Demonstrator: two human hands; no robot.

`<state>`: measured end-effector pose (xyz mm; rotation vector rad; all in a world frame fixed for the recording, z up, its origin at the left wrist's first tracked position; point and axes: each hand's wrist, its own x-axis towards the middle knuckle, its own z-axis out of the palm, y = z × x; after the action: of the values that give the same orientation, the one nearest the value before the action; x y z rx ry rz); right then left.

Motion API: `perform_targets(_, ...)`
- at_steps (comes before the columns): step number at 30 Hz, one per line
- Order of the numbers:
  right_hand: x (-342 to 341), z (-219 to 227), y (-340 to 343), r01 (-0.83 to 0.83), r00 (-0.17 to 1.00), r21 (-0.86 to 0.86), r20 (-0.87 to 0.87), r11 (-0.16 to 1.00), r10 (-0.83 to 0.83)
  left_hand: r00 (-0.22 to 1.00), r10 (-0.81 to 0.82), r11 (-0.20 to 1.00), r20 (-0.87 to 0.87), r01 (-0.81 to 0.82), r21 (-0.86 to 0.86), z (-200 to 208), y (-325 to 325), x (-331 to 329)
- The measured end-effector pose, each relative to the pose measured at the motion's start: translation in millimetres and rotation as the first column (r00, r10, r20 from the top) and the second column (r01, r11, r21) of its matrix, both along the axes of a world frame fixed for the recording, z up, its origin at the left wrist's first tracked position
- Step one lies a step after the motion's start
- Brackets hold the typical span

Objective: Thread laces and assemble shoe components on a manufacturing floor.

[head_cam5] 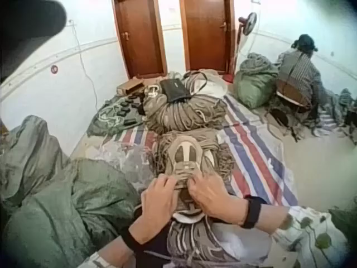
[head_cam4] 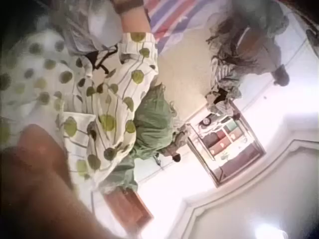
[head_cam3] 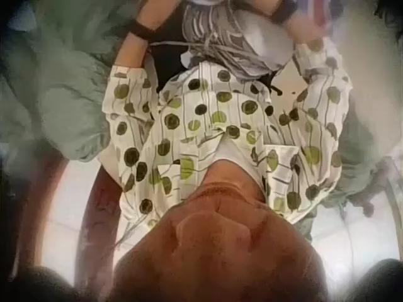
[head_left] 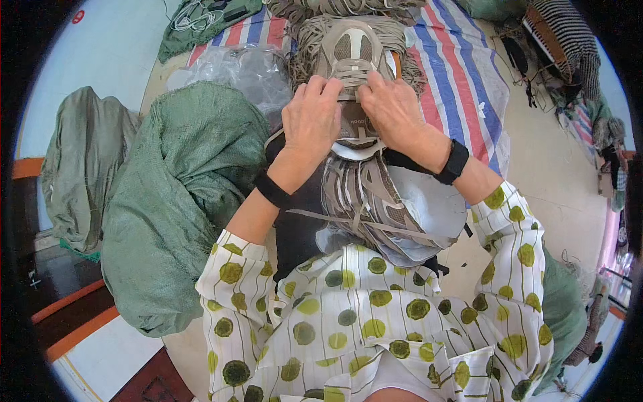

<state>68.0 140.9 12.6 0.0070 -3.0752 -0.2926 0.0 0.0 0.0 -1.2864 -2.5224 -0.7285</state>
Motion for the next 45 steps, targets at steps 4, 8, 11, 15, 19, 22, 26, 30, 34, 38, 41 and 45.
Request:
perform_targets(4,-3,16,52,0.018,0.983,-0.648,0.149,0.761,0.103,0.998,-0.011,0.998,0.054,0.008,0.060,1,1,7)
perform_targets(8,3,19,54,0.191,0.951,-0.977,0.209,0.098,0.227,0.990,-0.092,0.961,0.105,0.061,0.269,-4,0,-6)
perform_targets(11,4,14,56,0.157,0.977,-0.987,0.161,0.042,0.137,0.969,-0.218,0.924,0.114,0.167,0.345,-3,16,-5)
perform_targets(15,-1,17,53,0.114,0.982,-0.993,0.119,0.040,0.149,0.955,-0.233,0.955,0.183,0.189,0.228,0,29,-13)
perform_targets(19,1,5,67,-0.027,0.999,-0.998,-0.028,0.062,-0.027,0.442,-0.291,0.945,0.849,-0.006,0.327,11,15,-28)
perform_targets(22,4,-4,72,-0.056,0.994,-0.997,-0.061,0.051,-0.092,0.850,-0.078,0.989,0.521,-0.001,0.150,14,13,-20)
perform_targets(26,4,-13,62,-0.012,0.989,-0.999,-0.020,0.050,-0.147,0.905,-0.020,0.982,0.424,-0.061,0.177,16,17,-13)
perform_targets(30,-1,-11,51,-0.091,0.990,-0.994,-0.096,0.055,-0.102,0.936,-0.032,0.982,0.352,-0.036,0.185,11,15,-18)
perform_targets(34,-5,-4,43,-0.068,0.997,-0.998,-0.069,0.018,-0.043,0.640,-0.133,0.974,0.757,-0.055,0.218,4,15,-31)
perform_targets(38,-11,-6,48,-0.024,0.998,-0.998,-0.027,-0.052,0.060,0.755,-0.130,0.981,0.643,0.005,0.192,8,21,-28)
perform_targets(41,-14,-11,54,0.002,0.996,-1.000,0.002,-0.008,0.094,0.599,-0.283,0.893,0.749,-0.120,0.434,10,18,-24)
perform_targets(45,-13,-16,65,0.024,0.994,-0.997,0.016,-0.070,0.110,0.966,-0.025,0.984,0.257,-0.022,0.179,5,1,-13)
